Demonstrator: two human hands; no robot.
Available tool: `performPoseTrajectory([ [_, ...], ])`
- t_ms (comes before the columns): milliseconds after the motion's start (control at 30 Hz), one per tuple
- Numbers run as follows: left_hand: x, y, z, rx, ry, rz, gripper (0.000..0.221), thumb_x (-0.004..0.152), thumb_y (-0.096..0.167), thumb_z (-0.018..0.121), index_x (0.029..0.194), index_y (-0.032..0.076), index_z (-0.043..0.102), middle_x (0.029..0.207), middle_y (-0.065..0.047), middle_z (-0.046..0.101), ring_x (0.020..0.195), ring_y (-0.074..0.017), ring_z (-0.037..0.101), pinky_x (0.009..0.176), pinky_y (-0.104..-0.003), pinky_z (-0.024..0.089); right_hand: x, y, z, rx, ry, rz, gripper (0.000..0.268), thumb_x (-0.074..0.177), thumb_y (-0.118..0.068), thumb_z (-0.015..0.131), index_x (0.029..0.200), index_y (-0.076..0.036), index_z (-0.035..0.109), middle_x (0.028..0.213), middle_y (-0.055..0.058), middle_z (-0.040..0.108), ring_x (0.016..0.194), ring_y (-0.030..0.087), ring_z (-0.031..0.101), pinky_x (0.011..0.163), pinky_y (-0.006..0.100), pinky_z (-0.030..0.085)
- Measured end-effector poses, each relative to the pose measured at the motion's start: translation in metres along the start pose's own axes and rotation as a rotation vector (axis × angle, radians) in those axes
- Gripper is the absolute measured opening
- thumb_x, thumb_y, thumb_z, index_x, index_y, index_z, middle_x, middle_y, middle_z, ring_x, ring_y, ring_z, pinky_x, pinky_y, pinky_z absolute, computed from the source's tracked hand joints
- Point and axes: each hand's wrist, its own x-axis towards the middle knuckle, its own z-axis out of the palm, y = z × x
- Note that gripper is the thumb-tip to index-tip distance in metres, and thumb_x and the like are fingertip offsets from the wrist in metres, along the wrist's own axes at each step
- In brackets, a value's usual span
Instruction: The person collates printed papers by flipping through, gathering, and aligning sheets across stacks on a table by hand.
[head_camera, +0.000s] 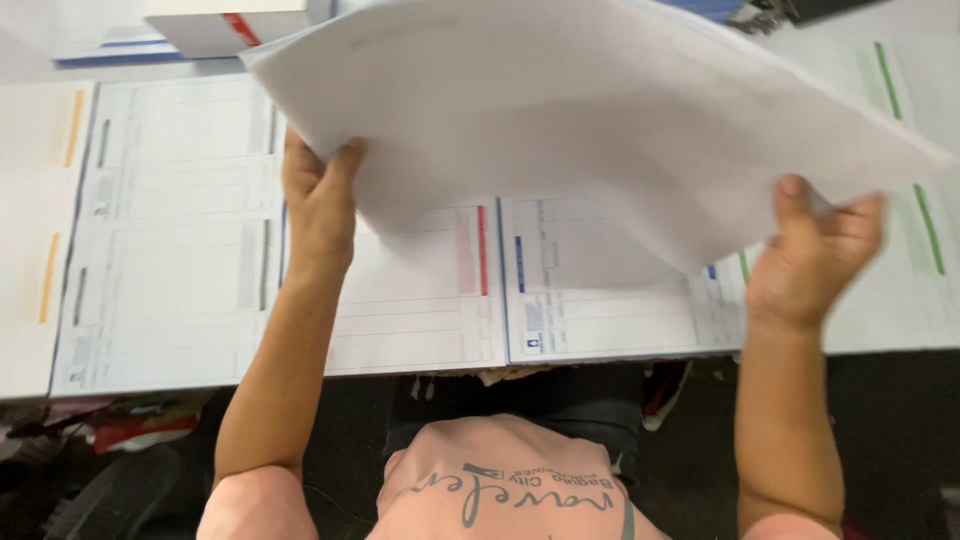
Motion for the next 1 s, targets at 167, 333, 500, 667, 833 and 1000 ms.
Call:
performPoseTrajectory([
  [167,0.001,-0.016,-0.002,-0.146,-0.001,0.072,0.026,0.106,0.004,0.071,0.127,0.003,0.055,0.122,-0.009,0.064,0.115,-0.0190,0.060,0.108,-0.039,0.049,-0.008,0.021,-0.032,-0.012,-0.042,-0.091,0.019,0.114,-0.001,0.077,0.125,-0.002,0.062,0.122,0.008,0.069,0.109,0.016,0.062,0.103,0.029,0.053],
  [333,-0.005,-0.011,0.003,-0.116,0.029,-0.043,0.029,0.097,0.001,0.064,0.124,0.008,0.055,0.121,-0.001,0.063,0.119,-0.0122,0.058,0.112,-0.032,0.044,-0.010,0.018,-0.023,0.005,-0.019,0.081,0.035,0.101,-0.008,0.077,0.132,-0.004,0.061,0.126,0.005,0.068,0.119,0.016,0.063,0.112,0.033,0.052],
  [500,-0.002,-0.014,0.003,-0.200,0.015,0.079,0.026,0.108,-0.001,0.065,0.131,0.007,0.056,0.127,-0.006,0.064,0.123,-0.0166,0.057,0.114,-0.037,0.042,-0.010,0.014,-0.025,-0.085,-0.046,-0.086,0.034,0.109,-0.009,0.078,0.136,-0.005,0.058,0.124,0.005,0.066,0.121,0.016,0.064,0.114,0.033,0.053],
  [667,-0.001,-0.015,0.016,-0.052,-0.006,0.031,0.013,0.102,-0.001,0.062,0.113,0.005,0.060,0.119,-0.003,0.062,0.118,-0.0105,0.056,0.115,-0.032,0.042,-0.015,0.030,-0.028,-0.176,-0.013,0.044,0.017,0.112,-0.014,0.072,0.120,0.000,0.068,0.114,0.009,0.074,0.100,0.015,0.062,0.095,0.029,0.050],
  [833,0.003,-0.009,0.019,-0.143,-0.015,0.038,0.016,0.107,-0.003,0.061,0.120,0.007,0.059,0.119,-0.006,0.065,0.114,-0.0137,0.061,0.111,-0.034,0.050,-0.010,0.034,-0.034,-0.072,-0.034,0.079,0.025,0.104,-0.011,0.073,0.126,-0.002,0.063,0.117,0.008,0.071,0.111,0.016,0.066,0.106,0.034,0.054],
  [1000,0.004,-0.051,0.023,-0.120,0.083,-0.269,0.028,0.085,-0.001,0.057,0.108,0.014,0.063,0.108,0.005,0.068,0.105,-0.0054,0.063,0.097,-0.024,0.050,-0.036,0.078,-0.060,-0.126,-0.103,0.308,0.022,0.100,-0.008,0.069,0.120,-0.002,0.064,0.117,0.009,0.072,0.113,0.017,0.067,0.105,0.035,0.055],
])
